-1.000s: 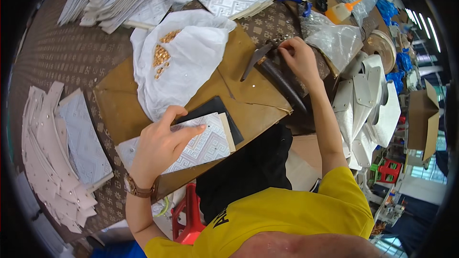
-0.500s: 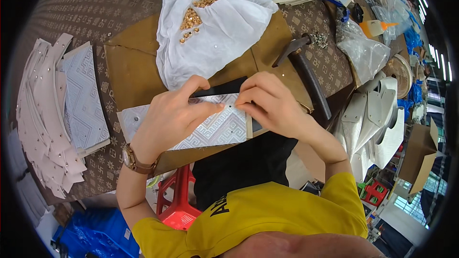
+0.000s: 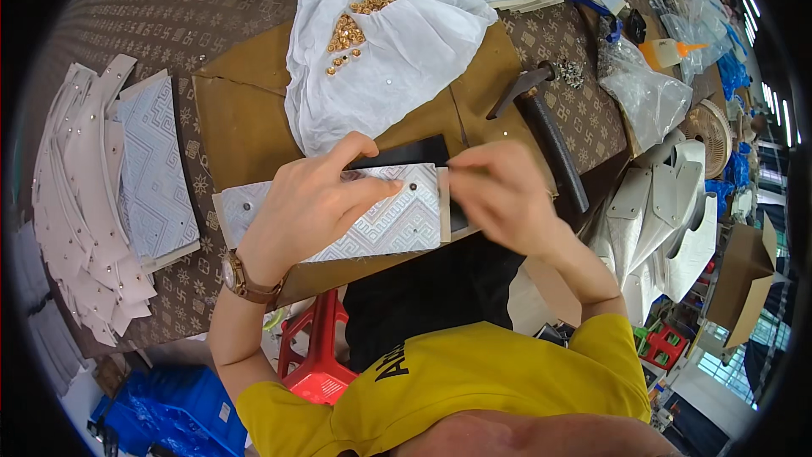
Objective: Assembling small metal studs onto fabric pieces using a hammer and scissors at a workbench.
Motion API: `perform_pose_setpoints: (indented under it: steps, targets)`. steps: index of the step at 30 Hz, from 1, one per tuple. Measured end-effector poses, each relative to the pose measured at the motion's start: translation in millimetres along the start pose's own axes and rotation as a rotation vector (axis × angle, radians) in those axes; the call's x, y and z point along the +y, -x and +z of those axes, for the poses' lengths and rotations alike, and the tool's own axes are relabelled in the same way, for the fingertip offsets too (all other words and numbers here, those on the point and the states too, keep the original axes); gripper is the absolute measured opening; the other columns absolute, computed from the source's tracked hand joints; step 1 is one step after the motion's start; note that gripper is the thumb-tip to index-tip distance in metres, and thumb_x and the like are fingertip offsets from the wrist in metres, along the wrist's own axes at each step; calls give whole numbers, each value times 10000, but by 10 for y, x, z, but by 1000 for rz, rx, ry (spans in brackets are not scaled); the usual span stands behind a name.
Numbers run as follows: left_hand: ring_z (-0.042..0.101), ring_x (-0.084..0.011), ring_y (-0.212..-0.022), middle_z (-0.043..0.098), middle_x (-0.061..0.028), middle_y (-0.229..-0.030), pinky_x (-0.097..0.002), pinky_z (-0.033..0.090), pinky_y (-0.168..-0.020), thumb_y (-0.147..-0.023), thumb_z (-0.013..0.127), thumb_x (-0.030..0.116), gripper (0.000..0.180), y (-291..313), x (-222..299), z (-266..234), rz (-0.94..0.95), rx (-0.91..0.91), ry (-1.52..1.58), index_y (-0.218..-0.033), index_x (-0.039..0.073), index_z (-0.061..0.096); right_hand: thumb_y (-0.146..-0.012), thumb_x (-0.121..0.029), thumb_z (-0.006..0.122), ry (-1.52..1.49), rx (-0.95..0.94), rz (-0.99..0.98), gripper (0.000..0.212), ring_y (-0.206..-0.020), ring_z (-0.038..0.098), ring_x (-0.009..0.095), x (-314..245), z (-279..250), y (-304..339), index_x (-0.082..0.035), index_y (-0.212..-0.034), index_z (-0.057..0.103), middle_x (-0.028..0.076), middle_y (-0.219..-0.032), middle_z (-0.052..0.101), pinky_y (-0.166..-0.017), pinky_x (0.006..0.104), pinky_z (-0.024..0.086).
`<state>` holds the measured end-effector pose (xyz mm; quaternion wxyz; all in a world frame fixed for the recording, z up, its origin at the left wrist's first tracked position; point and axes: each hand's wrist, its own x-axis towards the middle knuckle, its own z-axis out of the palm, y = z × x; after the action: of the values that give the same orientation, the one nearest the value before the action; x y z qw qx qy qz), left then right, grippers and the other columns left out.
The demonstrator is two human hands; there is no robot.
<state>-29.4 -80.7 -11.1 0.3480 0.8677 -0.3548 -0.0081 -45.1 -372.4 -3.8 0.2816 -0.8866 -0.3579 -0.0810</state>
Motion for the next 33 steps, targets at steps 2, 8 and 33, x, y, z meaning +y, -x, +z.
perform_pose_setpoints:
  steps: [2, 8, 33]
  targets:
    - [690, -221, -749, 623, -46, -1104, -360, 544, -648, -897, 760, 164, 144, 0, 2, -20, -2, -10, -20, -1033, 178, 804, -838, -65, 813, 209, 156, 164, 277, -1012, 627, 316, 172, -130, 62, -49, -1102, 730, 113, -1092, 651, -857, 410, 507]
    - [693, -229, -758, 638, -35, -1108, -363, 544, -652, -898, 762, 178, 131, 30, -8, -22, 1, -9, -29, -1024, 175, 799, -945, -149, 747, 550, 197, 469, 302, -969, 635, 327, 597, -230, 277, -23, -1203, 653, 142, -1006, 625, -823, 417, 520]
    - [693, -171, -810, 675, -47, -1169, -310, 532, -699, -927, 753, 131, 141, 24, -26, -278, -232, 122, 409, -1059, 83, 752, -885, -55, 789, 450, 97, 490, 346, -846, 695, 311, 390, -407, 133, -55, -1224, 719, 144, -1118, 726, -748, 384, 561]
